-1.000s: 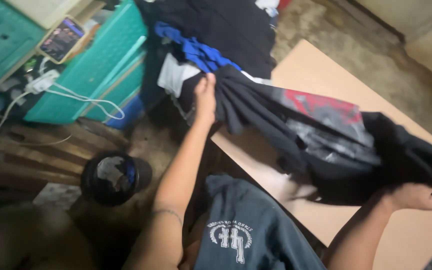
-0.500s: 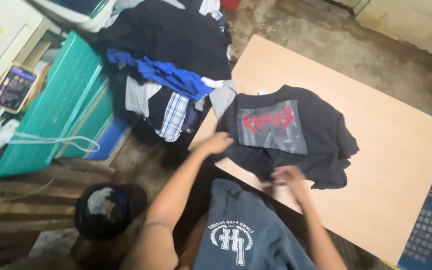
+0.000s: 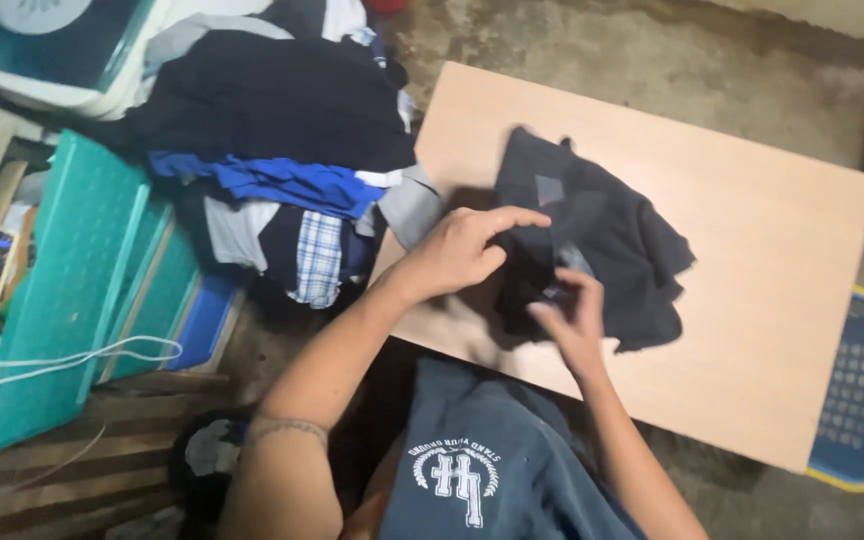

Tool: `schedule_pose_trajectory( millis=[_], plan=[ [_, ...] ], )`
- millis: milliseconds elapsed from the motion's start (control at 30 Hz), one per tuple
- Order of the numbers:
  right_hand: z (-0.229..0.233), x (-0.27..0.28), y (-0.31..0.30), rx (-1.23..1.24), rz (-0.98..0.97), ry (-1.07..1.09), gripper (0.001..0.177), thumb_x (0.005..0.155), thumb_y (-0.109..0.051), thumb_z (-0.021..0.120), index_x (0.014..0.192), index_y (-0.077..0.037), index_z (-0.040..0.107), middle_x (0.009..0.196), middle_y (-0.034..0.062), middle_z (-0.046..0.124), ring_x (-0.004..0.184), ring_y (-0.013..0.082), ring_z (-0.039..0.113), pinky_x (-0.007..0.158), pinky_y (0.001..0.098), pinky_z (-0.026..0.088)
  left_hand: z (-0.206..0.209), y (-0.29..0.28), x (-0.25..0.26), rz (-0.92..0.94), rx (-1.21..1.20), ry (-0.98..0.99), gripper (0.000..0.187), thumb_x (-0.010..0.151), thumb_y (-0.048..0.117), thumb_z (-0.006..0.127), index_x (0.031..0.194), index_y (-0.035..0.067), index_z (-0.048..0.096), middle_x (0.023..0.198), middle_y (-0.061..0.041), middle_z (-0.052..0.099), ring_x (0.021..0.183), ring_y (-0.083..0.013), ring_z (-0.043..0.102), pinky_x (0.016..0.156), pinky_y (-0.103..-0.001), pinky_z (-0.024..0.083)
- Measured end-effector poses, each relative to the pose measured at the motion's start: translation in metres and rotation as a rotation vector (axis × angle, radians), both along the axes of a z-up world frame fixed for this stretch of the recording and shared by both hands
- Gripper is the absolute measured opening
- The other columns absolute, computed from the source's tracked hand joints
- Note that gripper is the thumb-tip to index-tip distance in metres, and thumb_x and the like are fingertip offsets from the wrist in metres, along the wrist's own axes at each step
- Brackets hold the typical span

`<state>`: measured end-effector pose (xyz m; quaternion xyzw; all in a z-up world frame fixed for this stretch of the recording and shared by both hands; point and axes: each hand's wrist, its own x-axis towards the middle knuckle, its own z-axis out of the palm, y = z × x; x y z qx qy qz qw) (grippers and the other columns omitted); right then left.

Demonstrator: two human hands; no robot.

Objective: The person folds several garments, including a black hoodie, a light blue hoodie, and black t-shirts, on a wooden table. They smooth out each item, fold the sleeves and body, and place the folded clothes into a blue basket.

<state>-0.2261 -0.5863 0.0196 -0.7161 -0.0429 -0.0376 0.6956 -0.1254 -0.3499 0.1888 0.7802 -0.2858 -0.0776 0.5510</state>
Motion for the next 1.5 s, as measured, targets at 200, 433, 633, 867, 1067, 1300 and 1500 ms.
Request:
schedule_pose_trajectory(
  millis=[200, 433, 633, 867, 1067, 1300, 1500],
  plan=[
    [-0.039, 0.028, -0.007, -0.351, -0.182, -0.053, 0.048, 0.086, -0.019, 0.073, 0.125, 0.005, 0.061, 0.115, 0.0182, 0.068, 0.106, 0.0271, 0.066, 0.091, 0.0377, 0.052, 0.026, -0.072, -0.014, 0.081, -0.08, -0.128, 0.03, 0.084, 0.004, 0.067, 0.113, 0.009, 0.072, 0.1, -0.012, 0.077, 0.087, -0.027, 0.078, 0.077, -0.038, 0.061],
    [0.05, 0.004, -0.122, -0.565, -0.307, -0.174, 0.042, 0.08, 0.007, 0.053, 0.117, -0.001, 0.072, 0.1, 0.0165, 0.07, 0.092, 0.026, 0.069, 0.084, 0.0355, 0.054, 0.042, -0.08, -0.005, 0.645, 0.146, -0.463, 0.039, 0.079, -0.008, 0.054, 0.109, 0.009, 0.074, 0.092, -0.018, 0.071, 0.088, -0.0417, 0.069, 0.075, -0.049, 0.054],
    [0.118, -0.02, -0.242, -0.58, 0.406, 0.399, 0.035, 0.079, -0.02, 0.082, 0.109, -0.005, 0.075, 0.084, 0.0029, 0.079, 0.079, 0.0069, 0.064, 0.075, 0.0288, 0.055, -0.034, -0.074, 0.001, 0.628, -0.174, -0.237, 0.046, 0.086, -0.011, 0.042, 0.126, 0.001, 0.063, 0.112, -0.019, 0.071, 0.111, -0.0311, 0.071, 0.097, -0.037, 0.054],
    [0.063, 0.018, -0.367, -0.95, 0.355, 0.609, 0.021, 0.081, -0.021, 0.077, 0.098, -0.01, 0.08, 0.08, 0.0117, 0.079, 0.074, 0.0191, 0.07, 0.074, 0.0358, 0.057, -0.079, -0.003, 0.041, -0.196, 0.634, 0.267, 0.038, 0.069, 0.008, 0.078, 0.107, 0.006, 0.074, 0.093, -0.016, 0.076, 0.086, -0.0293, 0.073, 0.077, -0.037, 0.056],
    [0.01, 0.103, -0.427, -1.207, -0.137, 0.165, 0.029, 0.089, -0.01, 0.06, 0.112, -0.016, 0.078, 0.109, 0.0215, 0.073, 0.1, 0.0407, 0.07, 0.089, 0.0472, 0.055, -0.12, 0.01, 0.142, 0.364, 0.922, -0.263, 0.028, 0.072, 0.019, 0.07, 0.098, 0.016, 0.081, 0.096, -0.018, 0.074, 0.093, -0.0404, 0.068, 0.08, -0.052, 0.052],
    [0.146, 0.08, -0.414, -0.854, -0.599, -0.595, 0.044, 0.08, 0.018, 0.042, 0.115, 0.007, 0.066, 0.107, 0.0204, 0.065, 0.104, 0.0322, 0.068, 0.101, 0.0413, 0.056, 0.063, -0.004, 0.138, 0.572, 0.289, -0.85, 0.03, 0.079, -0.001, 0.066, 0.103, 0.011, 0.077, 0.109, -0.009, 0.073, 0.114, -0.0339, 0.064, 0.101, -0.044, 0.051],
    [0.13, -0.018, -0.354, -1.143, -0.685, -0.661, 0.036, 0.079, 0.002, 0.056, 0.106, 0.003, 0.08, 0.091, 0.0181, 0.071, 0.078, 0.0311, 0.061, 0.072, 0.0388, 0.047, -0.024, 0.011, 0.047, 0.314, 0.151, -0.948, 0.017, 0.088, 0.012, 0.068, 0.102, 0.006, 0.076, 0.098, -0.01, 0.067, 0.098, -0.0331, 0.061, 0.096, -0.051, 0.047]
  ],
)
